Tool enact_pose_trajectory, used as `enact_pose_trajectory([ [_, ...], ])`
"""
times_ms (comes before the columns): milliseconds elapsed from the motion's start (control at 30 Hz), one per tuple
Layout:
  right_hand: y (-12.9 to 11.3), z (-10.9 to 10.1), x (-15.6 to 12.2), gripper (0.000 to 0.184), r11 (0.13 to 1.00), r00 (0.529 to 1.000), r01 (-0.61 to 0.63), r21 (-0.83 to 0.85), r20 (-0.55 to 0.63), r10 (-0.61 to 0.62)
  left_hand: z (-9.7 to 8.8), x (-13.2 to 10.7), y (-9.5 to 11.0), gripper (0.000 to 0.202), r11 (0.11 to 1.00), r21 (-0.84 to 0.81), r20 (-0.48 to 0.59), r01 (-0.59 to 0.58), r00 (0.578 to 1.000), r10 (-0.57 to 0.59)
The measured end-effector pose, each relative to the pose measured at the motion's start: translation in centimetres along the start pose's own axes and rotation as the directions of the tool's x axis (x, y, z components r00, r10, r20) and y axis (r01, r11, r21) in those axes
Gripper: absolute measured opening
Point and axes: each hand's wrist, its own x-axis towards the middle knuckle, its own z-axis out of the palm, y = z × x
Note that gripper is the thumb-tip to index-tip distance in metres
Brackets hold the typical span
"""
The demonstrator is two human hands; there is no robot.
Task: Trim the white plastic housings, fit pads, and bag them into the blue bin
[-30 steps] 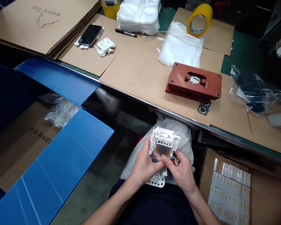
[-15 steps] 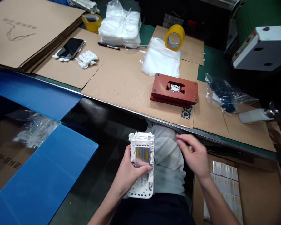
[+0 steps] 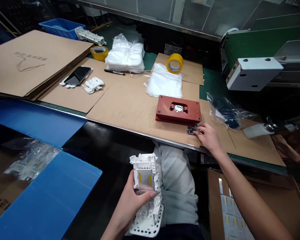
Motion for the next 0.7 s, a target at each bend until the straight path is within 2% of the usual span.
enact_pose_trajectory([
  [100,-0.8,-0.8,-0.2,0.021,1.0,0.989,0.014,0.014,-0.145,-0.012,0.0,-0.1,-0.1,0.071,0.993,-0.116,0.005,0.005,1.0,-0.004],
  [200,-2.9,-2.1,-1.0,0.021,0.999,0.945,-0.002,0.046,-0.326,0.016,0.0,0.0,-0.3,0.054,0.967,-0.254,-0.021,-0.001,1.0,-0.004],
  [267,-5.2,-2.9,-2.2,0.019,0.989,0.886,-0.073,0.132,-0.447,0.125,-0.2,0.2,-0.6,0.044,0.957,-0.289,-0.037,-0.028,0.999,0.018],
  [300,-6.5,-3.2,-2.9,0.02,0.964,0.844,-0.129,0.232,-0.484,0.23,-0.3,0.4,-0.7,0.041,0.958,-0.284,-0.048,-0.052,0.998,0.04],
  [333,-8.1,-3.4,-3.9,0.022,0.91,0.807,-0.186,0.371,-0.471,0.357,-0.4,0.5,-0.9,0.041,0.961,-0.264,-0.06,-0.085,0.996,0.071],
  [367,-9.7,-3.5,-4.9,0.026,0.814,0.78,-0.24,0.529,-0.395,0.486,-0.4,0.6,-1.0,0.041,0.965,-0.231,-0.074,-0.127,0.991,0.112],
  [400,-11.3,-3.6,-6.1,0.03,0.684,0.766,-0.295,0.667,-0.263,0.587,-0.5,0.7,-1.1,0.041,0.967,-0.184,-0.09,-0.176,0.983,0.161],
  [433,-13.0,-3.5,-7.3,0.034,0.543,0.764,-0.358,0.759,-0.097,0.638,-0.5,0.8,-1.2,0.041,0.967,-0.126,-0.103,-0.224,0.972,0.211],
  [500,-16.2,-3.4,-9.7,0.044,0.317,0.738,-0.493,0.81,0.198,0.645,-0.4,0.9,-1.1,0.036,0.954,0.013,-0.106,-0.298,0.949,0.298],
  [533,-17.5,-3.3,-10.8,0.047,0.241,0.722,-0.551,0.799,0.312,0.617,-0.4,0.9,-1.1,0.033,0.943,0.081,-0.104,-0.322,0.939,0.329],
  [600,-19.7,-2.9,-12.4,0.051,0.144,0.7,-0.622,0.77,0.464,0.543,-0.3,0.9,-1.1,0.031,0.918,0.191,-0.105,-0.348,0.923,0.371],
  [700,-21.7,-2.2,-13.4,0.049,0.066,0.69,-0.651,0.756,0.553,0.467,-0.1,0.8,-1.5,0.028,0.884,0.295,-0.125,-0.362,0.903,0.411],
])
